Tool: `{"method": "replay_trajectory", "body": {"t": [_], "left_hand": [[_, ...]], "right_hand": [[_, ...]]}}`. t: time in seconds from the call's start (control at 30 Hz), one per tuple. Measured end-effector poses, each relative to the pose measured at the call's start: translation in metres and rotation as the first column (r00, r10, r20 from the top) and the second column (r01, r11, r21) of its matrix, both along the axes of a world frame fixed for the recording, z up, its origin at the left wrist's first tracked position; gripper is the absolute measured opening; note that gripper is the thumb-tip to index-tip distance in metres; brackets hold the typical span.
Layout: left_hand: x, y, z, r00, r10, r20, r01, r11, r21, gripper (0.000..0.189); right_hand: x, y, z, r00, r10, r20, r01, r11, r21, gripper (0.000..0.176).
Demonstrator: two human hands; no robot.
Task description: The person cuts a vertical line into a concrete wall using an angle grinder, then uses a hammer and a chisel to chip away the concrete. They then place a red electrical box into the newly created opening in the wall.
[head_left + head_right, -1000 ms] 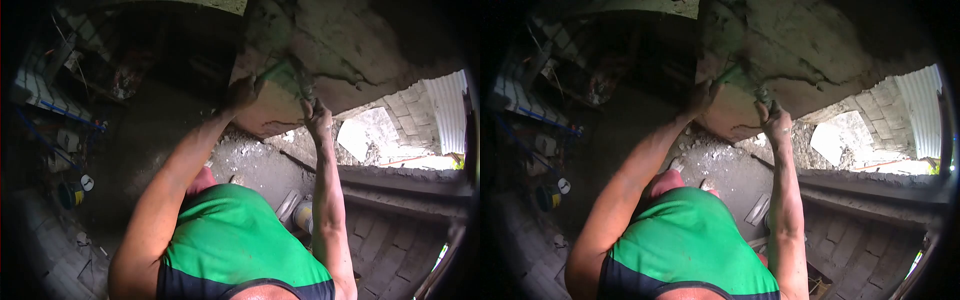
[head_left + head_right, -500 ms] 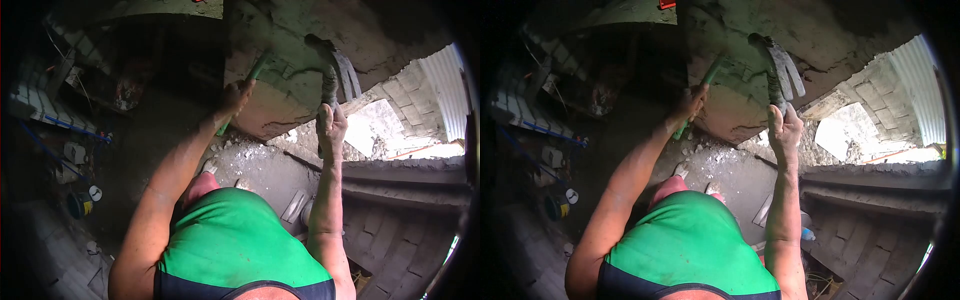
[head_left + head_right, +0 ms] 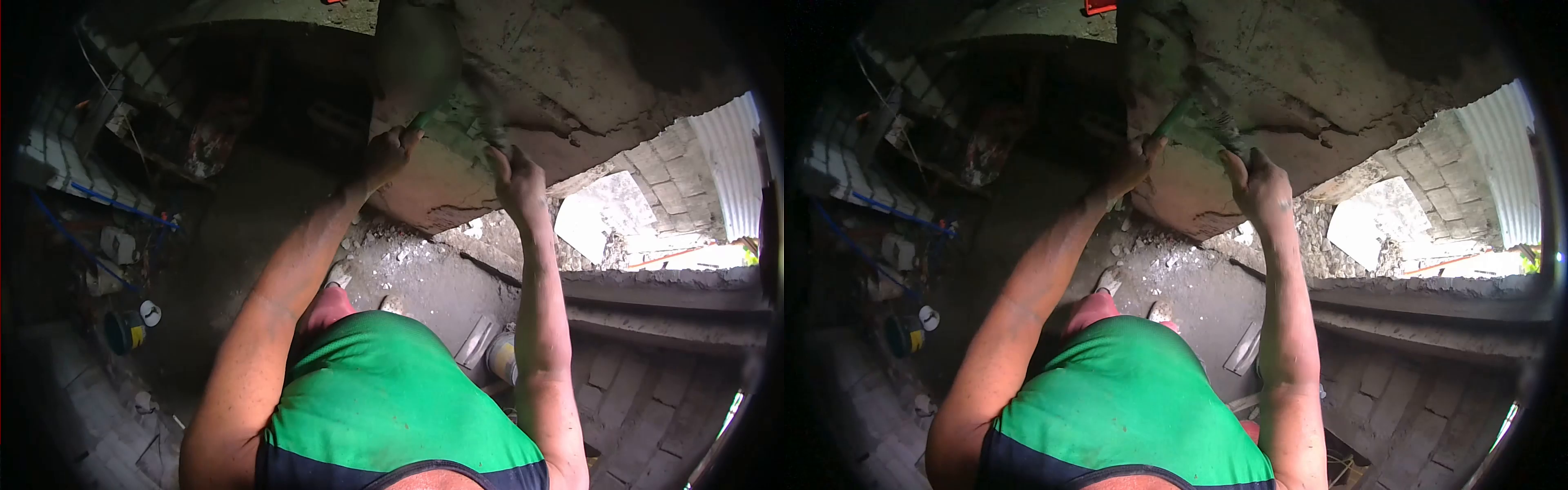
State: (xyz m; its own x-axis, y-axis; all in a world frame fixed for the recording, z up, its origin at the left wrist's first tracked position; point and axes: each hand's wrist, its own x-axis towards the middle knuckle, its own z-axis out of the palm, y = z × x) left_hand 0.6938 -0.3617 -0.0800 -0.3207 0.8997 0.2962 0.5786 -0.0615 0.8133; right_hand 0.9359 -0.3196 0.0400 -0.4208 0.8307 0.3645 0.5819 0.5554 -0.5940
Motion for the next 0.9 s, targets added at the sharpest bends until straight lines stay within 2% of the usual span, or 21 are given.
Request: {"method": "replay_trajectory", "body": {"t": [0.03,0.07,0.13,0.17,0.23,0.27,0.3,0.33,0.43,0.47,0.5,0.57,0.63,0.7,0.73,0.77,0.8,0.83,0.9], "left_hand": [[0.001,0.000,-0.003,1.000,0.009,-0.014,-0.008,0.999,0.032,0.044],[0.005,-0.002,-0.007,1.000,0.008,-0.013,-0.007,0.999,0.038,0.044],[0.007,-0.002,-0.007,0.990,0.082,-0.118,-0.067,0.990,0.126,0.044],[0.008,-0.009,-0.002,0.990,0.084,-0.113,-0.070,0.991,0.117,0.044],[0.006,-0.010,0.014,1.000,0.005,-0.030,-0.007,0.998,-0.061,0.045],[0.007,-0.010,0.014,1.000,0.001,-0.025,-0.002,0.998,-0.065,0.045],[0.007,-0.009,0.013,1.000,-0.007,-0.012,0.006,0.997,-0.071,0.045],[0.005,-0.007,0.013,1.000,-0.013,-0.002,0.012,0.997,-0.072,0.045],[0.003,-0.003,0.004,0.999,-0.026,0.032,0.028,0.998,-0.063,0.046],[0.002,-0.003,0.003,0.999,-0.025,0.034,0.027,0.998,-0.054,0.046],[0.001,-0.003,0.005,0.999,-0.024,-0.022,0.023,0.999,-0.033,0.046],[-0.002,-0.004,0.016,0.996,-0.017,-0.088,0.017,1.000,0.002,0.046],[0.005,-0.012,0.020,0.999,0.006,-0.046,-0.007,0.999,-0.032,0.048],[0.005,-0.011,0.020,1.000,-0.008,-0.017,0.007,0.999,-0.050,0.048],[0.005,-0.010,0.019,1.000,-0.019,0.012,0.020,0.998,-0.068,0.049],[0.005,-0.009,0.017,1.000,-0.024,0.015,0.025,0.997,-0.073,0.049],[0.003,-0.008,0.015,0.999,-0.034,0.020,0.035,0.996,-0.082,0.048],[0.003,-0.006,0.014,0.999,-0.043,0.026,0.045,0.995,-0.089,0.048],[0.003,-0.003,0.010,1.000,-0.024,0.011,0.024,0.997,-0.071,0.048]], "right_hand": [[-0.003,0.008,-0.002,0.952,-0.058,0.301,0.042,0.997,0.059,0.047],[-0.003,0.010,-0.003,0.971,-0.030,0.239,0.037,0.999,-0.024,0.050],[-0.007,0.011,0.013,0.973,-0.053,0.226,0.051,0.999,0.015,0.050],[-0.007,0.000,0.023,0.969,-0.077,0.233,0.077,0.997,0.010,0.050],[-0.018,-0.016,0.053,0.974,-0.076,0.215,0.084,0.996,-0.026,0.047],[-0.025,-0.030,0.066,1.000,-0.006,-0.008,0.005,1.000,-0.009,0.044],[-0.027,-0.040,0.077,0.971,0.068,-0.229,-0.064,0.998,0.024,0.041],[-0.026,-0.045,0.086,0.990,0.043,-0.131,-0.033,0.997,0.074,0.031],[-0.011,-0.024,0.027,0.983,0.109,-0.145,-0.105,0.994,0.035,0.039],[0.001,0.000,-0.003,0.987,-0.026,0.161,0.005,0.992,0.126,0.043],[0.000,0.001,0.002,0.986,-0.020,0.163,-0.002,0.991,0.137,0.043],[-0.007,0.003,0.012,0.846,-0.104,0.523,0.101,0.994,0.034,0.046],[-0.010,-0.009,0.023,0.875,-0.111,0.471,0.094,0.994,0.060,0.048],[-0.015,-0.022,0.046,0.954,-0.080,0.290,0.080,0.997,0.013,0.041],[-0.018,-0.032,0.062,0.953,-0.082,0.293,0.082,0.997,0.010,0.041],[-0.022,-0.044,0.079,1.000,0.000,0.020,0.000,1.000,-0.014,0.037],[-0.024,-0.049,0.086,0.963,0.080,-0.257,-0.085,0.996,-0.009,0.032],[-0.023,-0.047,0.078,0.964,0.077,-0.255,-0.082,0.997,-0.010,0.032],[-0.020,-0.037,0.039,0.740,0.208,-0.639,-0.223,0.973,0.058,0.026]]}}
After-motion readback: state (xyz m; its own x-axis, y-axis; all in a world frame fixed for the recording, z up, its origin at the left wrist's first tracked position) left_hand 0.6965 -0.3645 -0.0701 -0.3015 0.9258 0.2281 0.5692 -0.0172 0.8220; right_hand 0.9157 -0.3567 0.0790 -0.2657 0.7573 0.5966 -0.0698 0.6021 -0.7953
